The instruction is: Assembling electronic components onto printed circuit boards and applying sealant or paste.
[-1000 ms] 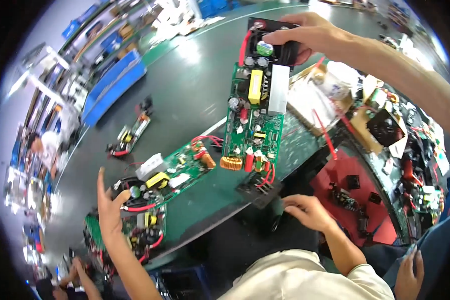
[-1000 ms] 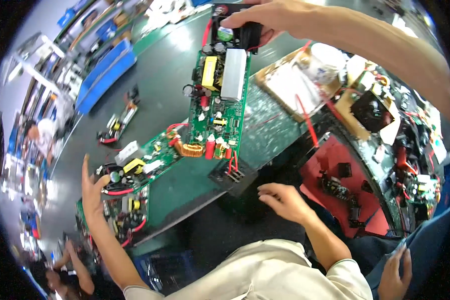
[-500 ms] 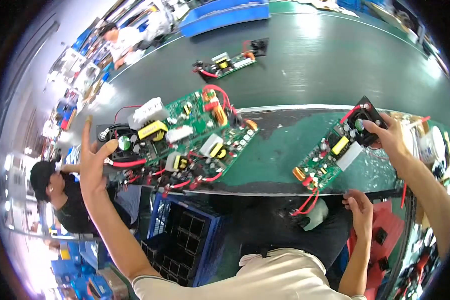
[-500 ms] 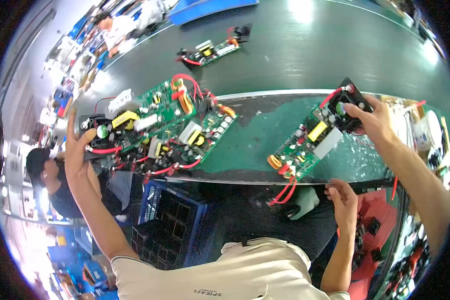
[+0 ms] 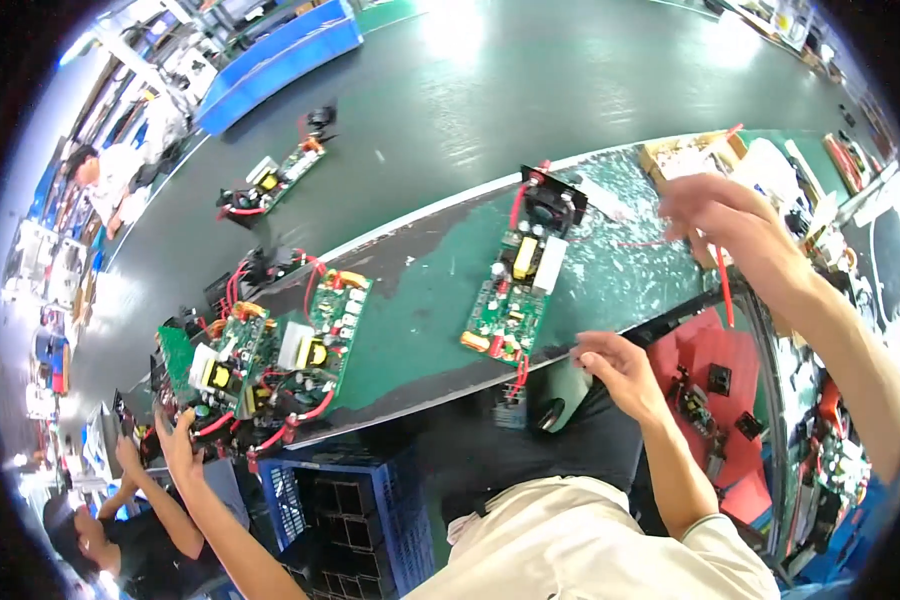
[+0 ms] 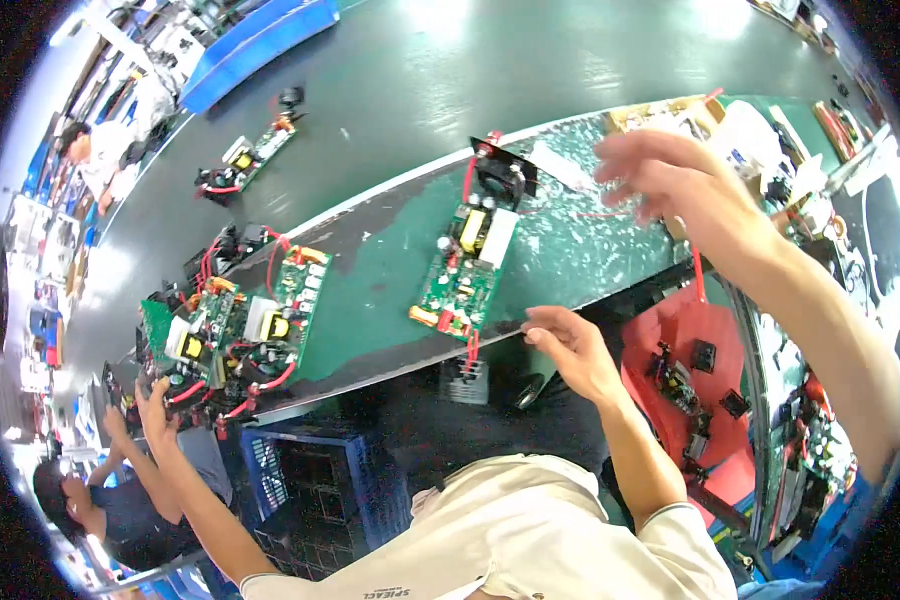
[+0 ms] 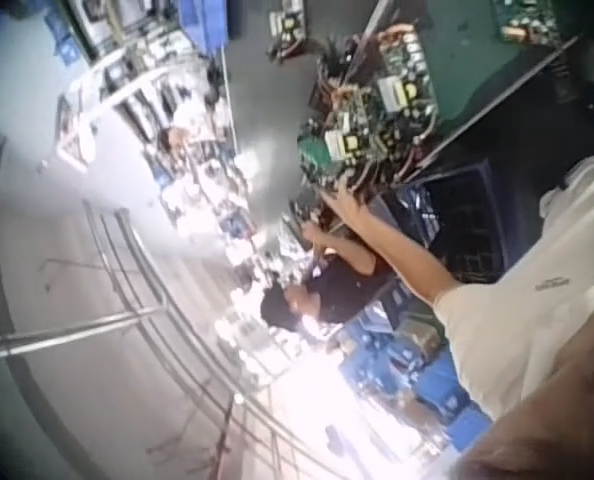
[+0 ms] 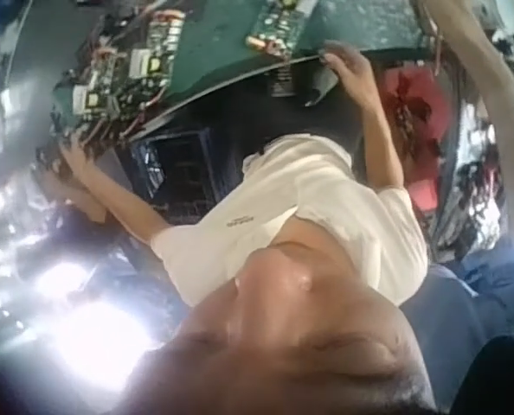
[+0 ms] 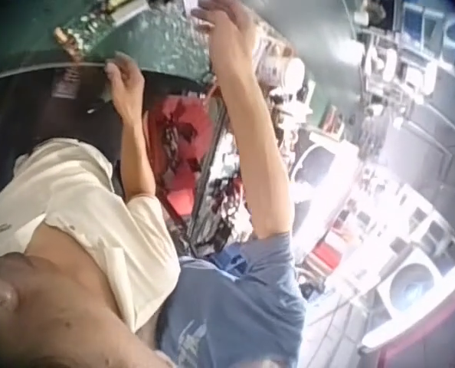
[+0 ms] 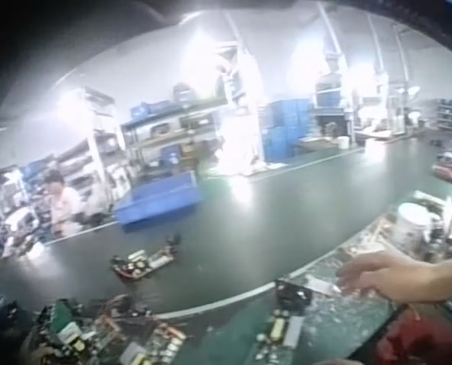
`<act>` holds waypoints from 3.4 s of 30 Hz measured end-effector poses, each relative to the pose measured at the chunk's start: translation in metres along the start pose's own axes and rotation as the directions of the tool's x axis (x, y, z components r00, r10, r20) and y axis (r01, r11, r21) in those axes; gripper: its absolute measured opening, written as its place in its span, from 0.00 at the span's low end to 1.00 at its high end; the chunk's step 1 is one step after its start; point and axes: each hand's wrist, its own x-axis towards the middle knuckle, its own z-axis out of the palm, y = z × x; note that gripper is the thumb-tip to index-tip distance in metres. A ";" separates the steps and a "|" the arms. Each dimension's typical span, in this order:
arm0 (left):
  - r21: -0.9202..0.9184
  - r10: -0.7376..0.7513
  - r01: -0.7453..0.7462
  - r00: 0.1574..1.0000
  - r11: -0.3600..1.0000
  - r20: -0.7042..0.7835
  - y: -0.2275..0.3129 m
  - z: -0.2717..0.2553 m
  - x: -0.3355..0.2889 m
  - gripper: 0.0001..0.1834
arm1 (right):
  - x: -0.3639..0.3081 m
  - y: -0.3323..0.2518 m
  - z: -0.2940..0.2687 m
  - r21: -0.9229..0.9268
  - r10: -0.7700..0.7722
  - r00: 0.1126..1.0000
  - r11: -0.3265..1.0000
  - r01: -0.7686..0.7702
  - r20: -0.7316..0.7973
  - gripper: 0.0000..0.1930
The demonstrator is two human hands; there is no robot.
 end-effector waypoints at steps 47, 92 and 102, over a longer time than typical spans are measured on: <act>-0.128 0.306 -0.808 0.068 0.575 0.950 0.176 0.468 -0.201 0.21 | 0.053 -0.084 -0.080 -0.590 -0.601 0.772 0.705 0.392 -0.205 0.08; -0.210 0.738 -0.940 0.062 0.270 0.672 0.194 0.413 -0.222 0.27 | 0.078 -0.065 -0.020 0.198 -0.221 0.888 0.926 0.321 -0.404 0.15; -0.073 0.655 -0.888 0.278 0.455 0.702 0.136 0.435 -0.205 0.25 | 0.105 -0.015 0.024 -0.060 -0.379 0.835 0.919 0.389 -0.398 0.12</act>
